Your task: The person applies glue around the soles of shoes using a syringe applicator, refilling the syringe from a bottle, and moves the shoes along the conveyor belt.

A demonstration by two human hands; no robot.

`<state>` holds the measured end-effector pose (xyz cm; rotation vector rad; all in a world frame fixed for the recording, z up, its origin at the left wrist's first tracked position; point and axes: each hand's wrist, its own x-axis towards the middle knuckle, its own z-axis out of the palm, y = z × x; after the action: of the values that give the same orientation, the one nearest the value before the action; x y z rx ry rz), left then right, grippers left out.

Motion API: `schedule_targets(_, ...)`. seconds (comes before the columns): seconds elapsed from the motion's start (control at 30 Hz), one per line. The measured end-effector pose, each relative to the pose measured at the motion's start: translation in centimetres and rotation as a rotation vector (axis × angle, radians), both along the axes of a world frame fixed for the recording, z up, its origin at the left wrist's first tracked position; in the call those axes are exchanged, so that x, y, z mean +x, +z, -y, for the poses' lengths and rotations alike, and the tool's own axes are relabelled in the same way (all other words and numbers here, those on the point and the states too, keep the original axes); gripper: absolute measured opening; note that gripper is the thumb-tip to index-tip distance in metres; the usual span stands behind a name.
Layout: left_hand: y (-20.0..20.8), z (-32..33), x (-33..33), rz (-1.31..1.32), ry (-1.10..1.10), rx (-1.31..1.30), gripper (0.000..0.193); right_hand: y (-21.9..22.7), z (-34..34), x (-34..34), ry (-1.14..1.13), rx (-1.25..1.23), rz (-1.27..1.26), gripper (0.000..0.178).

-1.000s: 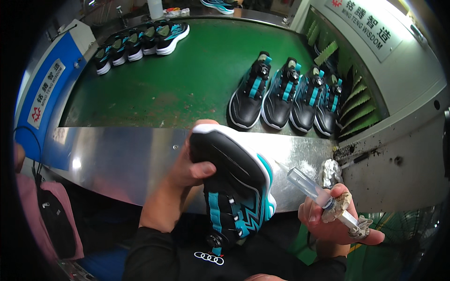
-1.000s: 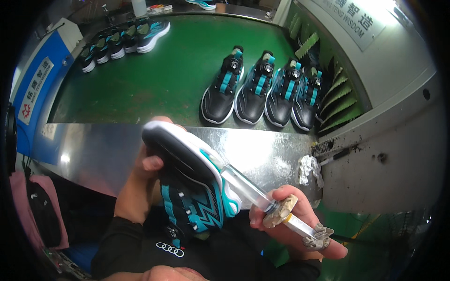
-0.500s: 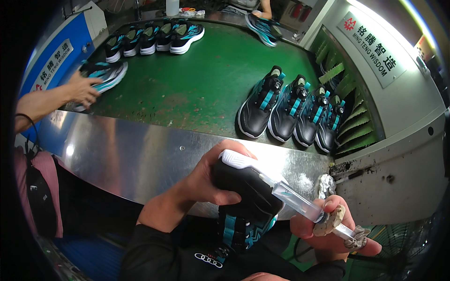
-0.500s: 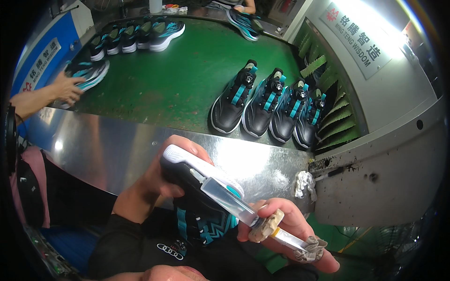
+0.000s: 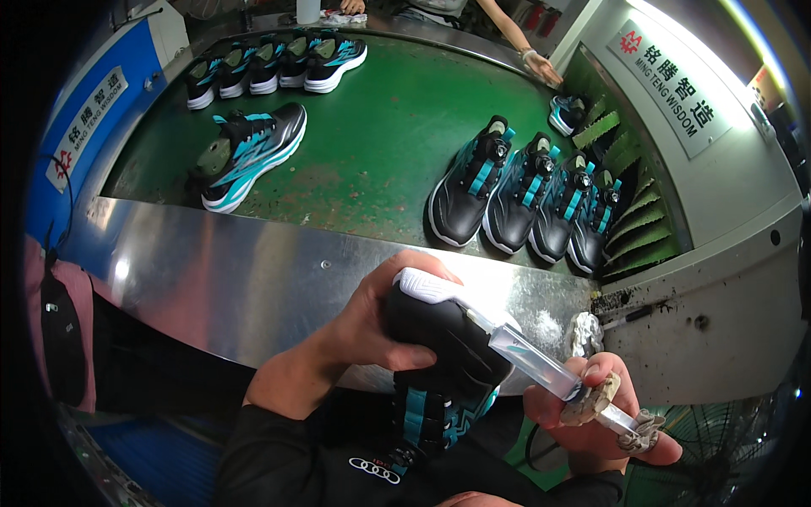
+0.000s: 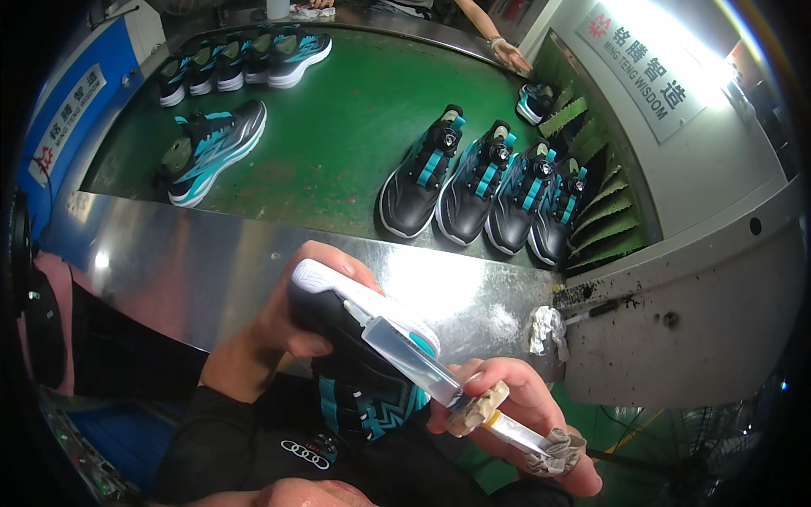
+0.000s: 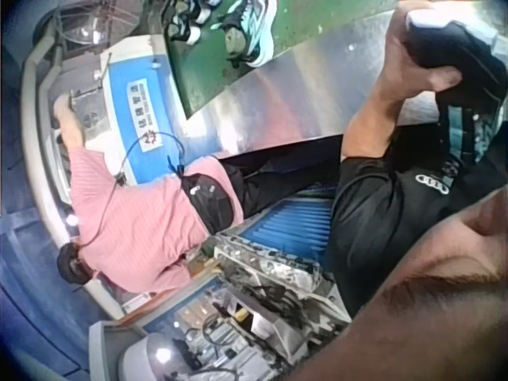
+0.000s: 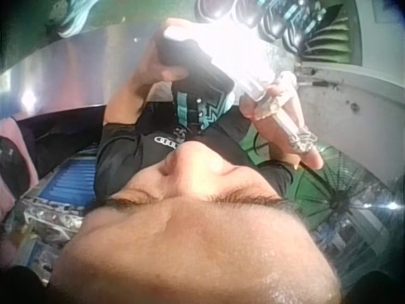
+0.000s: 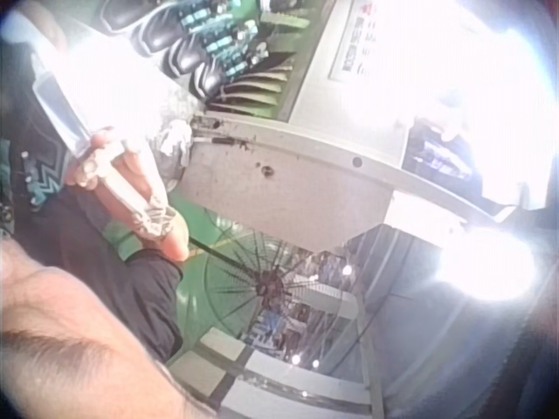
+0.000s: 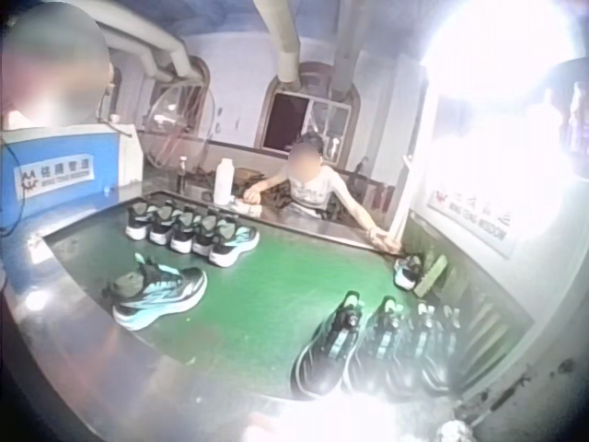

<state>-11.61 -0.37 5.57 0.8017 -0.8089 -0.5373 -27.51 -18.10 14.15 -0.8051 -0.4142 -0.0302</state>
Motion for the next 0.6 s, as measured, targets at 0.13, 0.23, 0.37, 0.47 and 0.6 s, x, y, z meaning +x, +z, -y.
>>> schedule_targets(0.13,-0.1,0.2,0.1,0.001,0.010,0.000,0.071,0.0,0.3,-0.4,-0.011,0.008,0.009,0.110)
schedule_targets(0.23,-0.3,0.3,0.1,-0.056,0.020,-0.003,0.070,0.3,0.6,-0.6,-0.054,-0.096,-0.078,0.096)
schedule_targets(0.37,-0.6,0.3,0.3,-0.070,0.069,0.023,0.069,-0.1,0.8,-1.0,-0.082,-0.135,-0.110,0.092)
schedule_targets(0.47,-0.5,-0.1,0.3,-0.080,0.103,0.042,0.069,-1.2,0.7,-1.5,-0.018,0.006,-0.013,0.106)
schedule_targets(0.6,-0.7,0.2,0.7,-0.105,0.178,0.096,0.069,-2.5,1.7,-1.3,-0.021,0.018,-0.003,0.107)
